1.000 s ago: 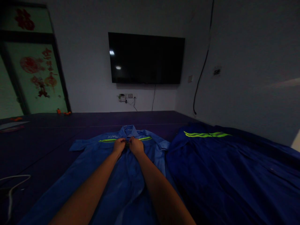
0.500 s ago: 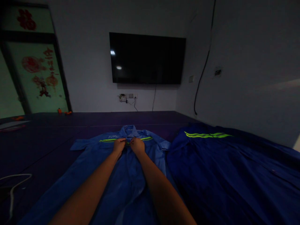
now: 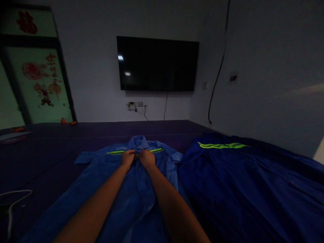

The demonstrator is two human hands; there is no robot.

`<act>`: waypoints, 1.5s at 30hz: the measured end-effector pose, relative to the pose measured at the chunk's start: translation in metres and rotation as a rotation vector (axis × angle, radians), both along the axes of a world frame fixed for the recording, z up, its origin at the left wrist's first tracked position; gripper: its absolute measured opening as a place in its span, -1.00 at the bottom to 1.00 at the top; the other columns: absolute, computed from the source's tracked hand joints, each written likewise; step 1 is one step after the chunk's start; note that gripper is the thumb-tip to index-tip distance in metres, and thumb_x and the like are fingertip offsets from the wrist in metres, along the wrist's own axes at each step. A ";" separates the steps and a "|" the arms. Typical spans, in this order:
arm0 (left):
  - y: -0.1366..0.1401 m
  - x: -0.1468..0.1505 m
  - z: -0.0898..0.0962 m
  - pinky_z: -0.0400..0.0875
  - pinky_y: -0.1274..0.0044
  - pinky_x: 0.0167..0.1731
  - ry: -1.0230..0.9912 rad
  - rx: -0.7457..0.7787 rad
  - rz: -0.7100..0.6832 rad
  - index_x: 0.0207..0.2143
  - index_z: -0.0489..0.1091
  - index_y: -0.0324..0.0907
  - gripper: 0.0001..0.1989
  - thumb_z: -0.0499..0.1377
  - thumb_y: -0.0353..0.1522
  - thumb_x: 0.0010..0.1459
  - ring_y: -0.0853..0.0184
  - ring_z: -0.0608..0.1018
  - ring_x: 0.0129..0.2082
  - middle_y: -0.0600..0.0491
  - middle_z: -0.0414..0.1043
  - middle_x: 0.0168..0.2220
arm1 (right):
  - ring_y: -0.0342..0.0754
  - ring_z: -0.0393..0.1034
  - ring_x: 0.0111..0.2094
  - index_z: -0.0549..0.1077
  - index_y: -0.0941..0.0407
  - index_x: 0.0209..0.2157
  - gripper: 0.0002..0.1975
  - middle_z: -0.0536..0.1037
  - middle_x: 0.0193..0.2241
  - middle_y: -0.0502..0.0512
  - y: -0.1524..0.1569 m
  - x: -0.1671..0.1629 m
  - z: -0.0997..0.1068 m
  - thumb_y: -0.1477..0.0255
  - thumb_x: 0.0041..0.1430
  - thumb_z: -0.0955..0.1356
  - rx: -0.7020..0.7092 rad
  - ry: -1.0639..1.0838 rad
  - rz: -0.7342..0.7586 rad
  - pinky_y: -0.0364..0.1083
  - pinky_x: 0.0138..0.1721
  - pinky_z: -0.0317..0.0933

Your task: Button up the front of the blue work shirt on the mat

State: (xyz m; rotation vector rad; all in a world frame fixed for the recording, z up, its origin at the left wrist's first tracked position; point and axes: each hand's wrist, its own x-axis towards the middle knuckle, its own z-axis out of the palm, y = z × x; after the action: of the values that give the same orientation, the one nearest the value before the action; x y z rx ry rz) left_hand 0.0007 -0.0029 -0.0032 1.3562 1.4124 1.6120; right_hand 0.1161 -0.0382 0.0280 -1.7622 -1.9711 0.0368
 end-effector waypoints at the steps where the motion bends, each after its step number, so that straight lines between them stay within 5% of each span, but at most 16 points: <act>1: 0.000 0.000 0.000 0.39 0.52 -0.31 0.012 0.004 -0.001 -0.40 0.53 -0.22 -0.75 0.13 -0.55 -0.18 0.29 0.55 -0.36 0.00 0.55 -0.40 | -0.06 0.42 -0.25 0.46 0.07 -0.25 -0.81 0.53 -0.31 0.09 -0.001 0.000 0.000 0.41 0.13 0.26 0.002 -0.009 -0.005 -0.20 -0.36 0.14; 24: 0.002 0.004 -0.002 0.32 0.64 -0.47 0.028 0.021 -0.068 -0.47 0.43 -0.23 -0.80 0.08 -0.58 -0.17 0.41 0.47 -0.49 0.09 0.45 -0.53 | -0.01 0.42 -0.26 0.31 0.10 -0.12 -0.76 0.51 -0.27 0.19 -0.006 -0.005 0.005 0.39 0.27 0.12 0.004 -0.122 0.038 -0.14 -0.33 0.14; 45: -0.003 0.003 0.007 0.30 0.64 -0.53 -0.165 -0.044 -0.072 -0.39 0.49 -0.26 -0.77 0.14 -0.50 -0.18 0.46 0.44 -0.58 0.08 0.46 -0.57 | -0.14 0.40 -0.27 0.36 0.12 -0.16 -0.79 0.52 -0.30 0.04 0.011 0.000 -0.006 0.46 0.23 0.18 0.024 0.146 0.079 -0.24 -0.37 0.09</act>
State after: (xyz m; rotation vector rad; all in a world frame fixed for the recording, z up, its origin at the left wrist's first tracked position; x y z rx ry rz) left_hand 0.0035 -0.0061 0.0033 1.2057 1.2806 1.5973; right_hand 0.1156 -0.0271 0.0221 -1.6179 -1.9266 0.1634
